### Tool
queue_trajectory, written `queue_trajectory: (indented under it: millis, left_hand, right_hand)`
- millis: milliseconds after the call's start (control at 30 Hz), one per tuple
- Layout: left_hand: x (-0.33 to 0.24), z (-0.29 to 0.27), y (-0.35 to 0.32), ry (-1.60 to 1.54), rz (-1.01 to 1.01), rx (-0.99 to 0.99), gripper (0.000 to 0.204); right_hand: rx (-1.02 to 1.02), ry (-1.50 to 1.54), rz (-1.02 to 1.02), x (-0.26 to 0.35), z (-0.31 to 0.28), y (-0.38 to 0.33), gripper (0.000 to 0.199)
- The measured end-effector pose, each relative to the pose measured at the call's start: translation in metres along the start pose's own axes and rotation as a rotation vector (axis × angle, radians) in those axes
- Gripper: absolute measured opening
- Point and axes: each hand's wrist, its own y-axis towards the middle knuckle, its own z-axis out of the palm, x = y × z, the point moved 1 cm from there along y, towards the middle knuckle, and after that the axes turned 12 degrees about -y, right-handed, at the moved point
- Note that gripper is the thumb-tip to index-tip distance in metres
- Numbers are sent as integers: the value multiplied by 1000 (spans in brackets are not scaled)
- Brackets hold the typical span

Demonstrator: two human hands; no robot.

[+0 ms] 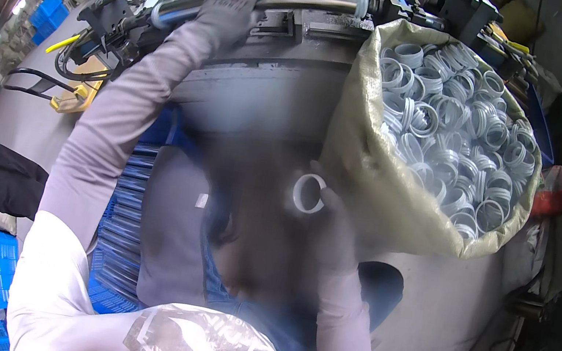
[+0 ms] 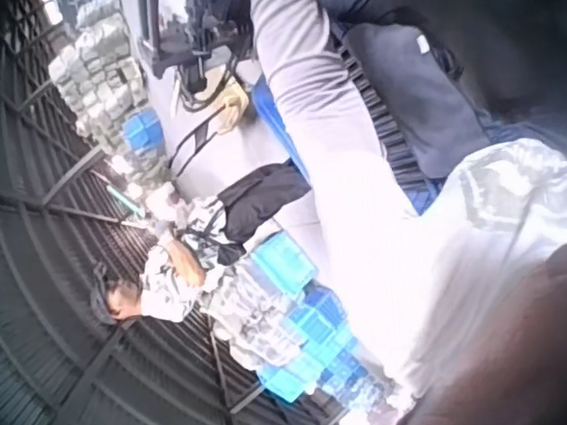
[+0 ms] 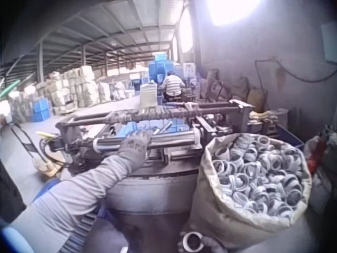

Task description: The recorder is assembling metal rings onto metal tubes and placing them into a machine and storage baskets in a factory setting.

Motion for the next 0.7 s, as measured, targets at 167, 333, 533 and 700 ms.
queue_trajectory:
  millis: [167,333,533,700]
  left_hand:
    - [28,44,61,24,-165,167,51]
    - [53,78,64,38,-197,403,58]
    - [43,56,13,-68,-77,360,59]
    - [42,-7,-179,-307,203,-11,43]
  right_hand:
    - [-1,-206,-62,-3,2,-2,60]
    - [-70,-359,-75,0,-7,-6,59]
    - [-16,-196,2,-31,-41,-1,45]
    - [180,-56,-101,-6,-36,-10,55]
